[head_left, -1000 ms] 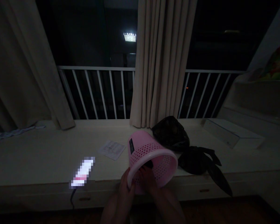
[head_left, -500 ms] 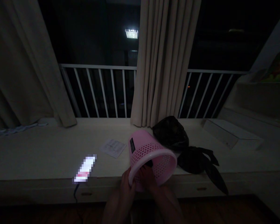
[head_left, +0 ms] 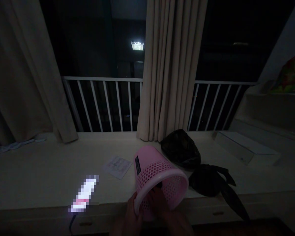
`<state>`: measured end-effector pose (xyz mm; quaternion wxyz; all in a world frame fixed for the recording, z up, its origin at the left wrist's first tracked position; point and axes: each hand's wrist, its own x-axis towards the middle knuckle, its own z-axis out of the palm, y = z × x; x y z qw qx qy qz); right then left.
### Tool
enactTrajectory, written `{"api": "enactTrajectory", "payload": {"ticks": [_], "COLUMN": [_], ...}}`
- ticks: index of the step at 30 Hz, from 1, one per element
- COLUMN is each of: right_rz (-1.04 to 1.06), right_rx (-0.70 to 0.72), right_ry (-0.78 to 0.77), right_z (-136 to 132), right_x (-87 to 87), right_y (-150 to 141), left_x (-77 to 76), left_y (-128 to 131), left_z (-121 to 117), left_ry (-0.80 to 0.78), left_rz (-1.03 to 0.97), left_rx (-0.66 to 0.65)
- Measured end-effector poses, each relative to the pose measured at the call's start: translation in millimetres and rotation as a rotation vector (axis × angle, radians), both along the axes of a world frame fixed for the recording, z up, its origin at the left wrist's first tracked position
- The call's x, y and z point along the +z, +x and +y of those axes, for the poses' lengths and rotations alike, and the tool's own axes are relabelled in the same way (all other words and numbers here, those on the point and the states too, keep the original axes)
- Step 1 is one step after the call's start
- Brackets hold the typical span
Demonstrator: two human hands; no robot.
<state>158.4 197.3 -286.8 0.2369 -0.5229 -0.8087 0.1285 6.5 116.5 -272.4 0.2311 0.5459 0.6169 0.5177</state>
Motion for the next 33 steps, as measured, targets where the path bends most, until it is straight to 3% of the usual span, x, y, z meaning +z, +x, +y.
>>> {"api": "enactTrajectory", "payload": {"ticks": [4, 8, 12, 19, 24, 33], "right_rz": [-0.002, -0.016, -0.025, -0.037, -0.099, -0.058], "right_rx": [-0.057, -0.063, -0.048, -0.058, 0.041, 0.036], "right_ry": [-0.031, -0.053, -0.069, -0.092, -0.123, -0.137], "right_z": [-4.3, -4.5, -6.2, -37.2, -16.2, -11.5], "right_x": [0.4, 5.1, 6.4, -1.5, 10.7, 13.6], "right_y": [5.5, 5.9, 7.4, 40.5, 28.8, 27.9], "left_x": [11.0, 35.7, 53.5, 43.1, 35.9, 40.4], "left_y": [-5.0, -8.6, -9.8, -2.6, -0.8, -4.4], "left_z": [-8.4, -19.5, -27.7, -32.5, -30.3, -29.7], "left_ry": [-0.193, -0.381, -0.366, -0.317, -0.157, -0.237], "left_rz": [0.106, 0.190, 0.246, 0.230, 0.091, 0.129], "left_rx": [-0.041, -0.099, -0.090, -0.063, -0.010, -0.084]}}
